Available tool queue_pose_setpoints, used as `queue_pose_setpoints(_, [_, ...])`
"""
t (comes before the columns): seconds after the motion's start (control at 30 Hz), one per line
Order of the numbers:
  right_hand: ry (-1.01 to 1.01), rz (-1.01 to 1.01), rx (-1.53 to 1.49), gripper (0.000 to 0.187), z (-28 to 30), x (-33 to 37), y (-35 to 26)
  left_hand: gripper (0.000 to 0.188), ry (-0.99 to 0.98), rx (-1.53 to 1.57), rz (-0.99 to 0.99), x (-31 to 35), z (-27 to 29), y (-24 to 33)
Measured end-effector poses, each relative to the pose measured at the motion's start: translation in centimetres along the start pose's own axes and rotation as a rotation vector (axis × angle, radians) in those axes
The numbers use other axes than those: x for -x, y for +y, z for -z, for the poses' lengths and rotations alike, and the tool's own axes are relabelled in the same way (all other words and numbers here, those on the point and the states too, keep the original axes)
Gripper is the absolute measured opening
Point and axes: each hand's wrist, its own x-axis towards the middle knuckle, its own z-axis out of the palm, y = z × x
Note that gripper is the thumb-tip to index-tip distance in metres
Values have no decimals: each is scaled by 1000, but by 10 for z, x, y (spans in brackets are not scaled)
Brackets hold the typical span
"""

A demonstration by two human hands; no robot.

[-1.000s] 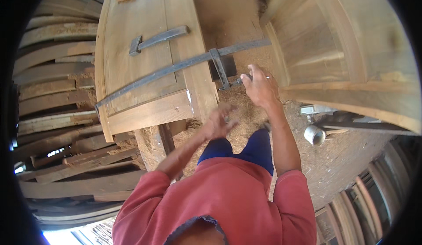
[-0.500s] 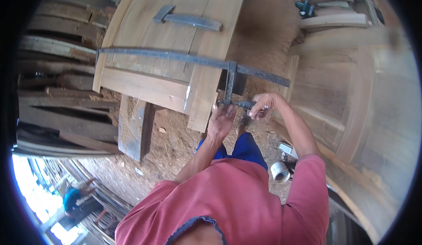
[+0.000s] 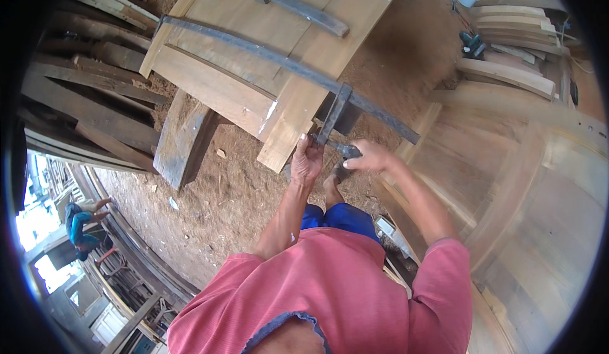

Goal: The person applies a large metal clamp to the edge of a wooden door panel, tightening it by hand and then using a hammer to tap the clamp and the wood to ensure a tight fit.

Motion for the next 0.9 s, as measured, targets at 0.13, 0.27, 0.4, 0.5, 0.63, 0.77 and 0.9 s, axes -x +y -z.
queue_pose_setpoints(0.13, [-693, -252, -790, 24, 16, -33, 11, 37, -54, -32, -55, -4, -3, 1])
queue_pose_setpoints(0.27, [-587, -142, -581, 26, 1, -28, 15, 38, -38, -29, -65, 0, -2, 0])
queue_pose_setpoints(0.4, [99, -48, 352, 38, -21, 3, -33, 31, 12, -13, -65, 2, -7, 4])
queue_pose_setpoints(0.5, [233, 27, 469, 38, -22, -7, -21, 30, 33, -7, -63, 1, -5, 3])
queue_pose_setpoints(0.63, [-567, -116, -560, 31, 10, -37, 8, 30, 24, -21, -48, -1, -11, 1])
queue_pose_setpoints(0.77, [-348, -44, -200, 27, -4, -26, -4, 31, 41, -34, -34, 0, 0, 1])
queue_pose_setpoints(0.9, [204, -83, 391, 32, -29, 1, -43, 32, 17, -31, -67, 0, -5, 2])
